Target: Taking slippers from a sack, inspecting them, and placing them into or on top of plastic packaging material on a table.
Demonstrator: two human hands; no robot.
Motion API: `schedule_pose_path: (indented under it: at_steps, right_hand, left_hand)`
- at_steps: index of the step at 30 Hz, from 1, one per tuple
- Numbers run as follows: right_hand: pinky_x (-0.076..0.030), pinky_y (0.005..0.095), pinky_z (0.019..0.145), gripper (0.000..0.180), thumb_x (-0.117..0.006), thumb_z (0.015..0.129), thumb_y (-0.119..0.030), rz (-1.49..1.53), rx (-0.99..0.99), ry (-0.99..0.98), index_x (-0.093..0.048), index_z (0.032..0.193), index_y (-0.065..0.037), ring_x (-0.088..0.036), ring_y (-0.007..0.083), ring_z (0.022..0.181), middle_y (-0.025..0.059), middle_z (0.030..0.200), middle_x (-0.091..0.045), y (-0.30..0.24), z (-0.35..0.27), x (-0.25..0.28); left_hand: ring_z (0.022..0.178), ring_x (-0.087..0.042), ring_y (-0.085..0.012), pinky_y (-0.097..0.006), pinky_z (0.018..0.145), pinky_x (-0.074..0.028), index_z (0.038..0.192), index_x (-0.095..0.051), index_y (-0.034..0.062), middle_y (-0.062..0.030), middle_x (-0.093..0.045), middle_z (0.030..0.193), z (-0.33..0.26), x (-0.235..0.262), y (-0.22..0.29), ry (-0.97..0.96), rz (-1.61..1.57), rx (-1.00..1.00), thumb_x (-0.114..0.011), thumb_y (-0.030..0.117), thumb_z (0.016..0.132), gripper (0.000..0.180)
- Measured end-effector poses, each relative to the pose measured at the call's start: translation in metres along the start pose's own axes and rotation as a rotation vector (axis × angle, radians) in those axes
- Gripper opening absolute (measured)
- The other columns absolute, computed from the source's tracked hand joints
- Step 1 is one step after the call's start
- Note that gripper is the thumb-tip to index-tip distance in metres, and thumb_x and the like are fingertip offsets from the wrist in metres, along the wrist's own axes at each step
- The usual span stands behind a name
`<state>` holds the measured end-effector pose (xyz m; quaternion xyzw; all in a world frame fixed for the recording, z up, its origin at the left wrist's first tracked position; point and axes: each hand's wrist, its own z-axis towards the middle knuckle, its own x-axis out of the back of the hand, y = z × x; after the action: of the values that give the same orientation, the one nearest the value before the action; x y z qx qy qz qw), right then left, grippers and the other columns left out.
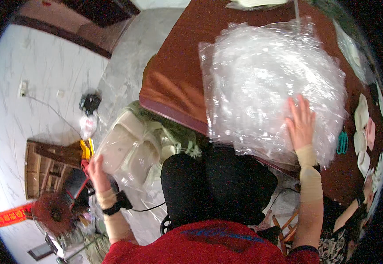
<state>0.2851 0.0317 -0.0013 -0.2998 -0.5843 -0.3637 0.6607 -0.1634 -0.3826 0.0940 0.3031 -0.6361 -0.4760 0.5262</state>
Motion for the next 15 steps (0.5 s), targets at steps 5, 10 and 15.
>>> schedule_pose_path:
  at_steps: [5,10,15]
  right_hand:
    - [-0.006,0.0604,0.111,0.058,-0.036,0.092,-0.055,0.049,-0.008,-0.134,-0.026,0.145,-0.033,-0.01,0.0307,0.142,0.0047,0.155,-0.01,-0.013,0.002,0.015]
    - [-0.008,0.0597,0.111,0.057,-0.041,0.092,-0.051,0.134,-0.036,-0.03,-0.027,0.144,-0.034,-0.011,0.0318,0.142,0.0061,0.154,-0.012,-0.006,-0.011,0.02]
    - [-0.008,0.058,0.111,0.057,-0.043,0.092,-0.048,0.054,-0.038,-0.042,-0.029,0.144,-0.031,-0.012,0.0313,0.141,0.0085,0.152,-0.019,-0.009,-0.006,0.021]
  left_hand:
    - [0.092,-0.058,-0.0185,-0.03,0.087,-0.045,0.111,-0.057,-0.0047,-0.0114,-0.061,0.105,-0.03,0.011,0.141,-0.016,-0.183,-0.113,-0.057,0.019,0.088,0.033]
    - [0.108,-0.054,-0.0203,-0.035,0.094,-0.043,0.124,-0.049,-0.0002,-0.0106,-0.055,0.119,-0.085,-0.078,0.233,0.013,-0.527,-0.086,-0.051,0.033,0.092,0.046]
    - [0.115,-0.05,-0.0219,-0.039,0.095,-0.042,0.135,-0.037,0.0073,-0.0098,-0.05,0.129,-0.205,-0.173,0.193,-0.682,-0.757,0.27,-0.049,0.037,0.095,0.051]
